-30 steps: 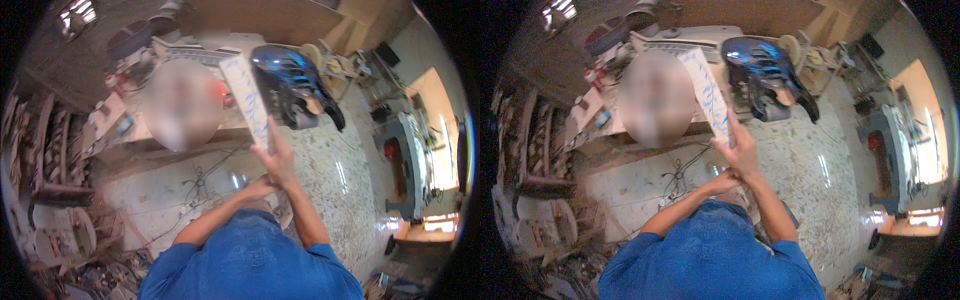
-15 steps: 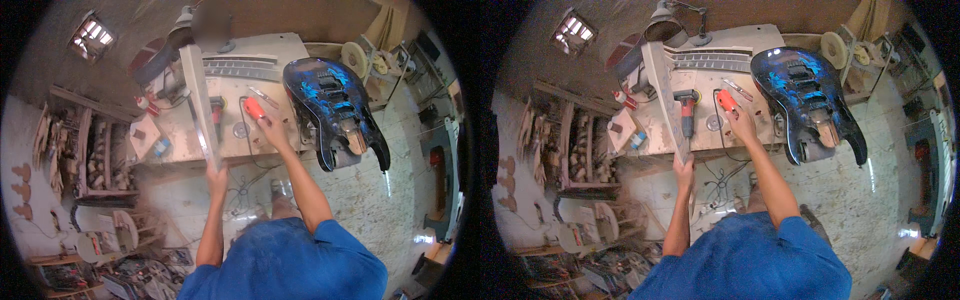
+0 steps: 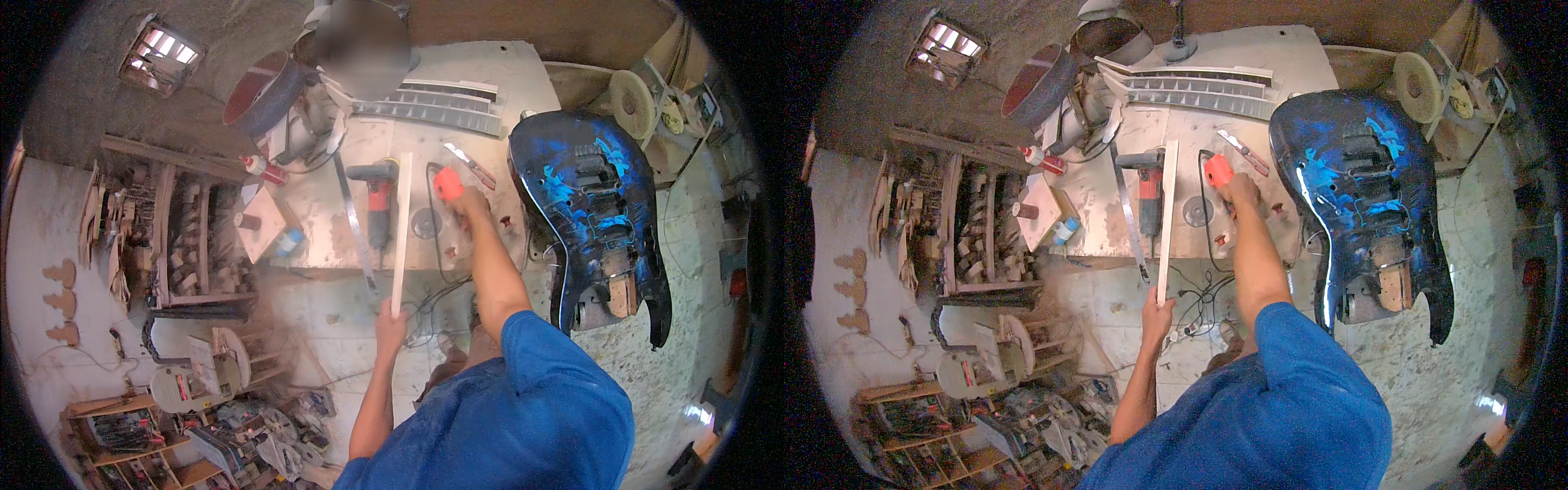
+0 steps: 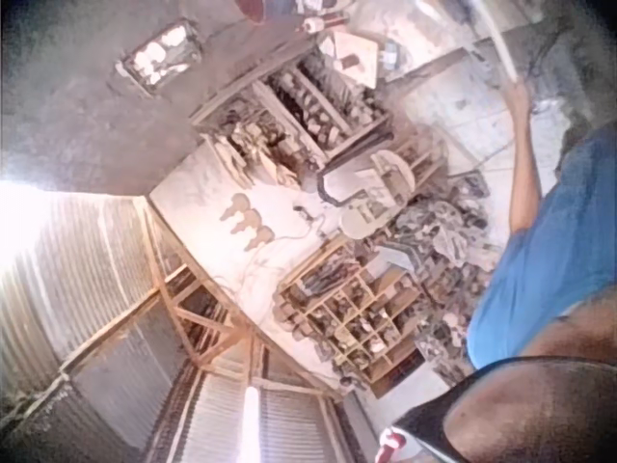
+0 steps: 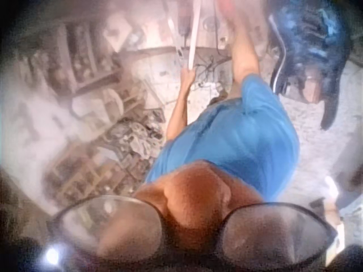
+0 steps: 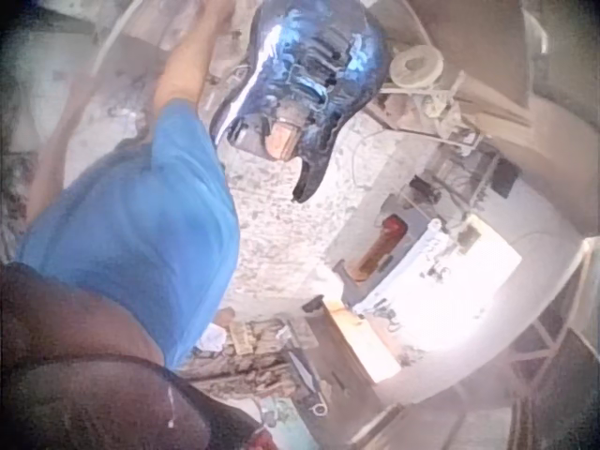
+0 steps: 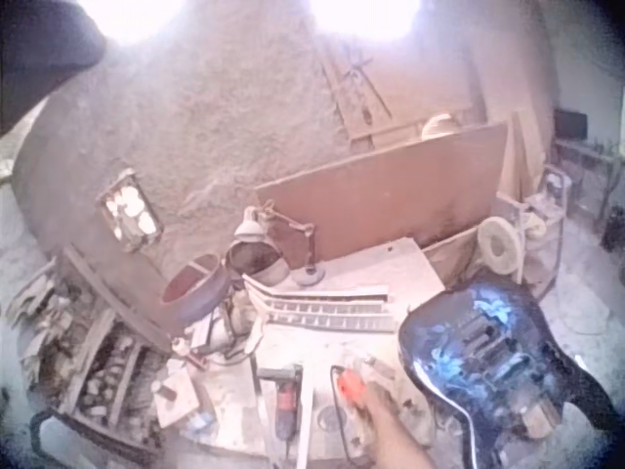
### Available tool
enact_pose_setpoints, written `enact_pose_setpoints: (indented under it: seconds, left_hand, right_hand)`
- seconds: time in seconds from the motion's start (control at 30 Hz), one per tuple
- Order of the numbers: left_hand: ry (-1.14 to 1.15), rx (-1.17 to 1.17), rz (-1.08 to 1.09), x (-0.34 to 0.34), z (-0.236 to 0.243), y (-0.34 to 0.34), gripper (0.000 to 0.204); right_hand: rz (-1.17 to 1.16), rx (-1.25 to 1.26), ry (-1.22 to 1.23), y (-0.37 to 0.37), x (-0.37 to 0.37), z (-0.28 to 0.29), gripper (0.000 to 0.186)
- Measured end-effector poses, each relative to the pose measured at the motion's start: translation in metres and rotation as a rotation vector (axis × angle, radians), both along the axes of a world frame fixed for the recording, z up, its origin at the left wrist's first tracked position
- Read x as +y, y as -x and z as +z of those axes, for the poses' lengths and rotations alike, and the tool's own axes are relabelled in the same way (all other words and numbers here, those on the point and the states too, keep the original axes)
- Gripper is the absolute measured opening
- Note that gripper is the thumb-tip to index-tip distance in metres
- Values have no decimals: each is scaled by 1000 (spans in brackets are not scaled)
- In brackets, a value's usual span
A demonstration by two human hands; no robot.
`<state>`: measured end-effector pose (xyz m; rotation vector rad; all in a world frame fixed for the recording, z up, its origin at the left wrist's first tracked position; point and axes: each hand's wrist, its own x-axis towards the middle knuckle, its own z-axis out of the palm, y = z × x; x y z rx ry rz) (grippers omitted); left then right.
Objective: The person uses a handheld router to shape the edges and cavities of an electric guitar body on a workbench, then aligns a wooden guitar neck into the body pocket.
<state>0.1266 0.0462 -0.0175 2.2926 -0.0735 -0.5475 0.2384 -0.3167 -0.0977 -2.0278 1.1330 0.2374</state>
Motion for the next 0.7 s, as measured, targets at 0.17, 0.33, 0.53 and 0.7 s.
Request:
enact_pose_setpoints:
  seconds: [0.17,0.33,0.53,0.7]
  left_hand:
    - [-73,-108,-6,-14,-35,-15,44]
    - [-154,-312,-118,-38,-47,-43,45]
    - [-62,-521,-188,-46,-106,-70,67]
    - [-146,-480,-231,-57,-118,-80,82]
  right_hand:
    - [-10,-50,-72,54,32,24,71]
    - [49,-283,66,141,78,60,62]
    - [125,-595,122,269,138,140,65]
    - [109,-511,212,376,169,209,67]
